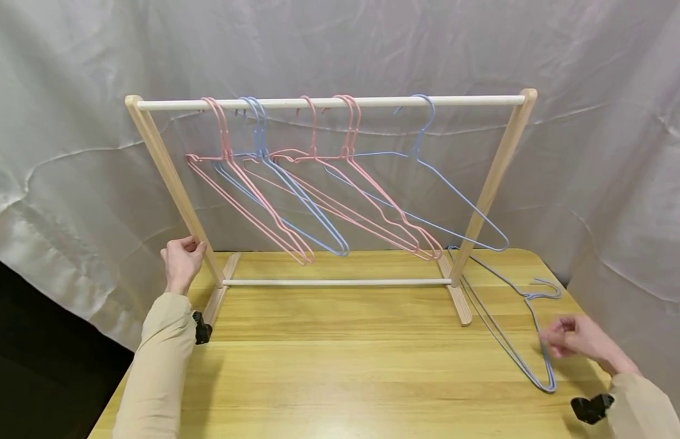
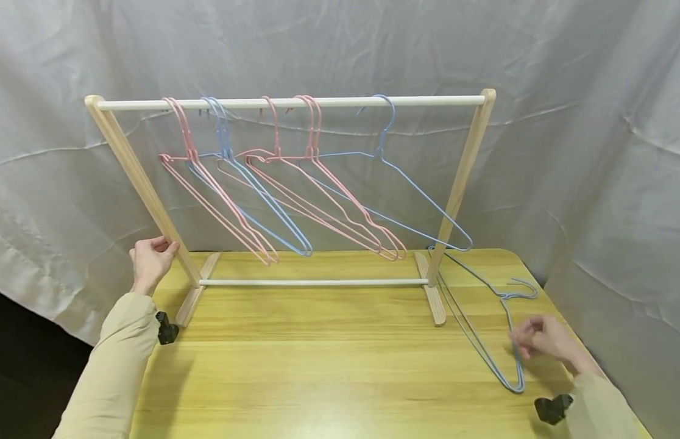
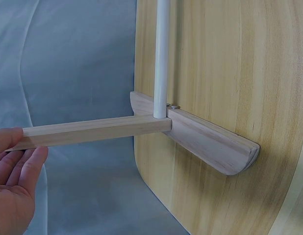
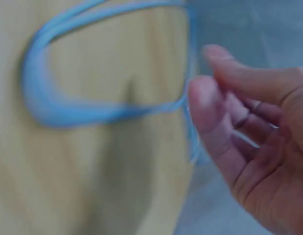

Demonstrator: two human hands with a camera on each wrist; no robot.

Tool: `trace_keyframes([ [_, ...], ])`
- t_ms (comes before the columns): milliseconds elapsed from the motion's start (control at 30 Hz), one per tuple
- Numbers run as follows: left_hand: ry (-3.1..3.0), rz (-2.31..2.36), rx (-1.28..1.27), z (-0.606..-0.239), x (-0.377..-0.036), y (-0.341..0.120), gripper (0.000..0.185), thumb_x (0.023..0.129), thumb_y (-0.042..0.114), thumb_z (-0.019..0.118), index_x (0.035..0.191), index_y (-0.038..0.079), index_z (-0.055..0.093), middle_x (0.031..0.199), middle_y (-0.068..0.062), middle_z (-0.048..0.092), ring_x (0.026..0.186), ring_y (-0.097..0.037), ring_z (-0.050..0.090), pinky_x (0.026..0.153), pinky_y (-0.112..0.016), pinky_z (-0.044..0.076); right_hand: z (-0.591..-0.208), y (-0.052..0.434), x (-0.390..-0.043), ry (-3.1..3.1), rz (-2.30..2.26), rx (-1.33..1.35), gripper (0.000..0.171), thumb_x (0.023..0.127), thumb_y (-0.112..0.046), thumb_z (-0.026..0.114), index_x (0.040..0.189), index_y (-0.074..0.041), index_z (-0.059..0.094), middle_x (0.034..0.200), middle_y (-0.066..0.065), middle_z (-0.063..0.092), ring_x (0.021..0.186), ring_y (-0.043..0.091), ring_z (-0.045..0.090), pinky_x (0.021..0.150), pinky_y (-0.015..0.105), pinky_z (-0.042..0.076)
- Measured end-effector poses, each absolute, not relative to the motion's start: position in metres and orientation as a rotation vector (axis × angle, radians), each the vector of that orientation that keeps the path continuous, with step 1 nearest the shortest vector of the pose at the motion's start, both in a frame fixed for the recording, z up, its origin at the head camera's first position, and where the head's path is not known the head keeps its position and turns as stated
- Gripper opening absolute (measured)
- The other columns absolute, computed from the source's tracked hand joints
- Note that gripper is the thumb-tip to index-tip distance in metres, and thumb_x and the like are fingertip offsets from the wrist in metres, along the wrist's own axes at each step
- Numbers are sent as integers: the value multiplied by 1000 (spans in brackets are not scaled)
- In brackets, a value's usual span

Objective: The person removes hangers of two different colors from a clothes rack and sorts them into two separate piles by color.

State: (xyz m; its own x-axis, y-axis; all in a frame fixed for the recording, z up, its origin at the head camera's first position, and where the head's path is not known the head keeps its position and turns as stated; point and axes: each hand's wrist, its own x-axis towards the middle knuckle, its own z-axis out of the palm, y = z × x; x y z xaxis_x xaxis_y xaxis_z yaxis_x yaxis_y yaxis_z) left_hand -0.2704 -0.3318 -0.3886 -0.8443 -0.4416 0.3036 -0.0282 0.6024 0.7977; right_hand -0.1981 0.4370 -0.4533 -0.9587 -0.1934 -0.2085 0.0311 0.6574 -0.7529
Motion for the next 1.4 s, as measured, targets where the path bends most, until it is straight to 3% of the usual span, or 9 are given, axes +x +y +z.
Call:
trace_keyframes([
  [267, -2378, -1157, 392, -387, -269, -332, 33, 98, 12, 59, 120, -11, 67, 116, -33, 65, 130, -42, 39, 96, -50, 23, -374, 379, -236, 2801, -1555, -465, 28, 105, -15, 51, 103, 1, 74, 75, -6, 71, 70, 10, 63, 71, 18, 52],
  [400, -2392, -1159, 405, -386, -270, -330, 33, 98, 14, 59, 120, -10, 68, 117, -32, 66, 129, -41, 38, 93, -48, 24, -338, 351, -252, 2446, -1920, -637, 33, 107, -13, 46, 103, 1, 76, 89, -6, 78, 74, 10, 62, 72, 18, 51],
  [500, -2395, -1157, 402, -388, -270, -331, 33, 98, 14, 59, 119, -10, 68, 116, -32, 66, 130, -41, 39, 94, -49, 24, -322, 338, -260, 2385, -1899, -720, 34, 107, -11, 45, 96, 0, 75, 96, -7, 79, 79, 7, 61, 72, 19, 49],
  [600, -2386, -1156, 392, -389, -270, -331, 33, 98, 13, 60, 118, -10, 69, 115, -32, 66, 129, -41, 40, 96, -49, 23, -315, 329, -263, 2505, -1724, -780, 29, 106, -8, 47, 96, 2, 73, 92, -11, 75, 85, 5, 62, 76, 19, 48],
  [767, -2383, -1151, 387, -388, -271, -331, 33, 98, 13, 60, 119, -11, 68, 115, -33, 66, 128, -42, 41, 97, -50, 23, -309, 321, -266, 2529, -1607, -867, 19, 102, -1, 52, 102, 5, 70, 88, -6, 72, 88, 7, 64, 79, 19, 50],
  [1067, -2386, -1157, 404, -388, -270, -332, 34, 98, 14, 59, 120, -10, 68, 117, -32, 66, 128, -42, 39, 96, -50, 24, -301, 314, -268, 2572, -1457, -968, 24, 97, 4, 58, 116, -1, 72, 88, -7, 76, 81, 9, 71, 81, 16, 53],
  [1400, -2404, -1145, 428, -388, -270, -332, 33, 98, 16, 60, 118, -9, 69, 117, -32, 68, 127, -42, 38, 96, -50, 27, -310, 316, -268, 2536, -1520, -977, 22, 96, 8, 58, 106, -6, 71, 89, -9, 76, 75, 9, 72, 76, 18, 56],
])
